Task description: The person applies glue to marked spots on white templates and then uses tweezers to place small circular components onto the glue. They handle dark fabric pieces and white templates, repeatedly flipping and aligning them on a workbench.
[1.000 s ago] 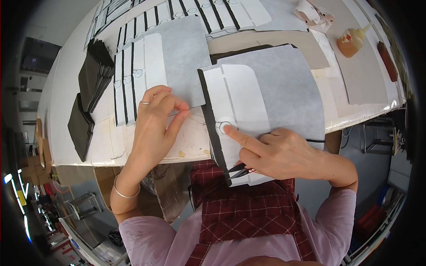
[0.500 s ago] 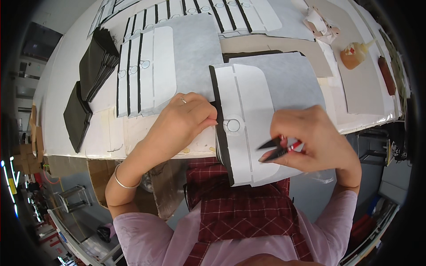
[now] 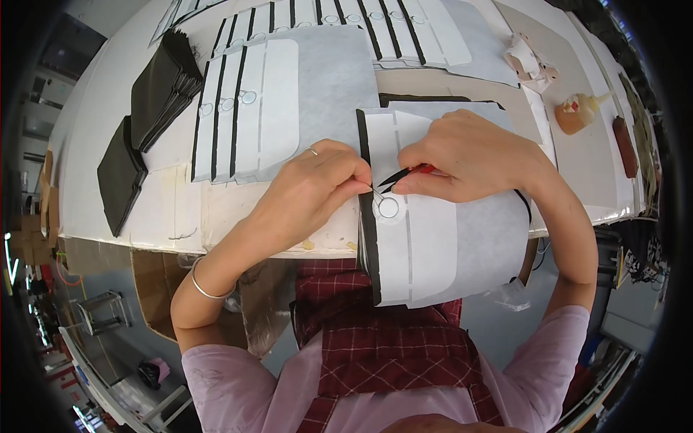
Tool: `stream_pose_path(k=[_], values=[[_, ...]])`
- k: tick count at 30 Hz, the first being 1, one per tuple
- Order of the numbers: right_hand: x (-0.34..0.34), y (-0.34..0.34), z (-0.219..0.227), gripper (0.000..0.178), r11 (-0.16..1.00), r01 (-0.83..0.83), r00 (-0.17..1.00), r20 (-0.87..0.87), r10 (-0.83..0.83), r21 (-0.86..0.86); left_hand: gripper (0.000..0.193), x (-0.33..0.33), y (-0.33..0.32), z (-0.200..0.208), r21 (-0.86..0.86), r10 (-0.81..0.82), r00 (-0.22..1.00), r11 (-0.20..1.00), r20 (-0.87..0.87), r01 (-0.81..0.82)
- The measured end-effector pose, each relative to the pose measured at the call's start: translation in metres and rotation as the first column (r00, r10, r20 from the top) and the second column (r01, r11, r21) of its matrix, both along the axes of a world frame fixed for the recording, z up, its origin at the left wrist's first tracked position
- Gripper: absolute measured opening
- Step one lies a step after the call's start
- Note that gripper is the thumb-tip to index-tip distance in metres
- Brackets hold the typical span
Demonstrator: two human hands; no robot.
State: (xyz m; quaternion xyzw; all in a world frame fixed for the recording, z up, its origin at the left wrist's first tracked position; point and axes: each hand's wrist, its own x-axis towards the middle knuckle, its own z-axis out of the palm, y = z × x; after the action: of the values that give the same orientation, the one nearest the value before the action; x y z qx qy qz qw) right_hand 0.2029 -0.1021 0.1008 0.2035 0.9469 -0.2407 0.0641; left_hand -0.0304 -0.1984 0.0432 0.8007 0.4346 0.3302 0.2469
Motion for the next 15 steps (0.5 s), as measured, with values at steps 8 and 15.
stream_pose_path(k=[8,15], values=[[-0.015,0.007,0.003,0.045,0.996,-0.016,0.997,0.075,0.022,-0.083,0.01,0.0,-0.001,-0.001,0.007,0.021,0.999,1.0,-0.034,-0.021],[-0.02,0.012,-0.001,0.043,0.993,-0.036,0.992,0.112,0.049,-0.115,0.011,0.001,0.0,-0.003,0.035,0.026,0.999,0.999,-0.046,-0.024]])
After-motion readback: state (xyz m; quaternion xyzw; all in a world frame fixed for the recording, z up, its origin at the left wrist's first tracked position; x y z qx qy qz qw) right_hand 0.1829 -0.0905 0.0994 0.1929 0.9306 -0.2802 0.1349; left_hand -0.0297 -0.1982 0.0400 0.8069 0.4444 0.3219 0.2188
